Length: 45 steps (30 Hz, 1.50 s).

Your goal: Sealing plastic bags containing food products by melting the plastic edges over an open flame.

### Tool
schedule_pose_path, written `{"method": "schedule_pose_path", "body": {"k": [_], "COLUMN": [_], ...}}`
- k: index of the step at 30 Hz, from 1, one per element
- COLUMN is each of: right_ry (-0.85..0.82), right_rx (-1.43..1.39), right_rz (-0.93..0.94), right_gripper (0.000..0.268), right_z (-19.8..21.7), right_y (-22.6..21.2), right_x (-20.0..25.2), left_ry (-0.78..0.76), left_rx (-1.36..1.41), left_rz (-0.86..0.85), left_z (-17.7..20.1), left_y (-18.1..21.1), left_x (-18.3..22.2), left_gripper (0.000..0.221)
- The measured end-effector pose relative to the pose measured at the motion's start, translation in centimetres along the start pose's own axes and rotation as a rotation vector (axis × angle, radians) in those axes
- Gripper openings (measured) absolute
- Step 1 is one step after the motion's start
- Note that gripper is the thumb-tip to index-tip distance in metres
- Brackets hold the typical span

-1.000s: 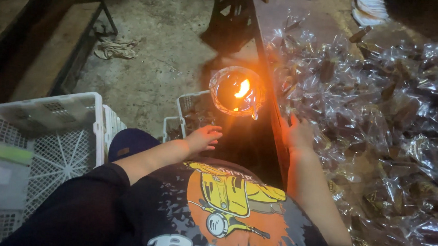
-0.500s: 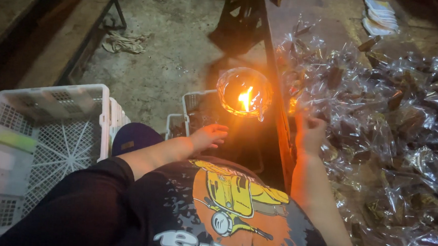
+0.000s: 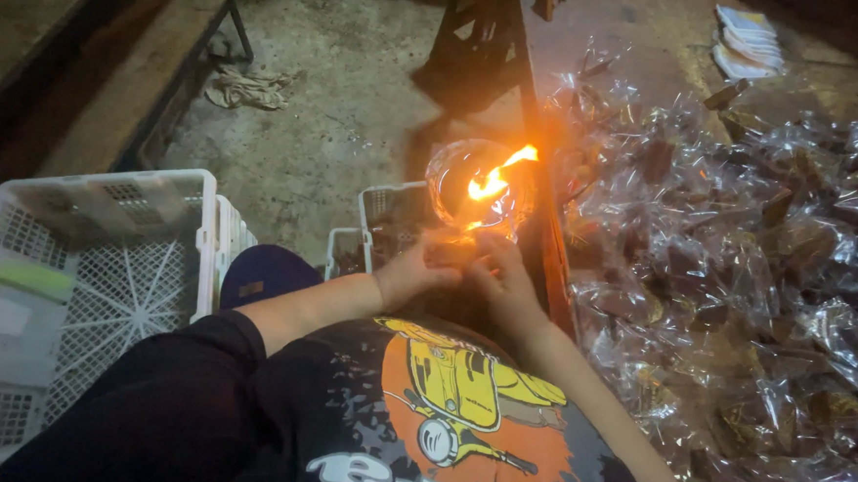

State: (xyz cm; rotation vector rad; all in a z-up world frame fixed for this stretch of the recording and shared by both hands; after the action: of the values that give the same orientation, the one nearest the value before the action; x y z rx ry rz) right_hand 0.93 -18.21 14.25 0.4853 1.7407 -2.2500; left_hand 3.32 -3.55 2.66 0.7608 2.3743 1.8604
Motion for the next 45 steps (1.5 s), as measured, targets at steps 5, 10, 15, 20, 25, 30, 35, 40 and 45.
{"method": "schedule_pose_path", "body": {"k": [5,10,15,20,25,30,35,40,45], "right_ry": [-0.143,-0.011,-0.229,-0.266,-0.045,0.034,0.498,0.318,0.235], "right_rx": [-0.053,-0.223,-0.21,-0.179,-0.408,-0.471,-1.351,-0.416,-0.24], "right_rz": [-0.185,-0.217,-0.341,-0.426,-0.555,-0.47,-0.955,-0.435,-0.368], "right_gripper": [0.128,0.056,0.043,0.039,0.028,0.053,0.045,0.038,0.028], "right_z": [0.2,2.5,0.9,1.6,-0.4,2.9,-0.4,4.2,4.4], "right_y": [1.4,13.3,4.3,13.3,8.9,14.0,20.8,14.7,15.0], "right_x": [0.6,0.2,0.7,0.6,0.0,-1.9,1.3,-0.9,-1.0], "left_ry": [0.073,0.166,0.178,0.493,0.098,0.108,-0.056,0.073,0.097], "left_rx": [0.3,0.229,0.448,-0.401,-0.933,-0.723,-0.419,-0.34,0.169], "left_rz": [0.107,0.148,0.202,0.065,0.235,0.239,0.323,0.407,0.398], "left_z": [-0.9,-0.7,2.7,4.2,-0.5,-0.3,-2.3,-1.1,-0.3], "left_y": [3.4,4.0,-1.2,-2.4,0.2,-0.5,0.5,-0.7,0.4], "left_x": [2.7,3.5,-1.3,-2.5,-0.5,-0.4,0.3,-2.7,-3.5], "left_gripper": [0.058,0.026,0.026,0.043,0.063,0.056,0.101,0.036,0.044]}}
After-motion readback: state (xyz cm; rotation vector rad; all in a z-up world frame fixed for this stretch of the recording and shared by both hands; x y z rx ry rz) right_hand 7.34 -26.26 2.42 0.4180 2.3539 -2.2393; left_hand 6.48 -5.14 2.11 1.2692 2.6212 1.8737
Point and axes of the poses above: each hand's wrist, its own x-axis away from the middle knuckle, its own z-axis out of the back of the hand, y = z × x, the point moved 5 cm from there along -x, towards the middle knuckle, and after that the axes turned 14 degrees about z, right-handed, at the moved point
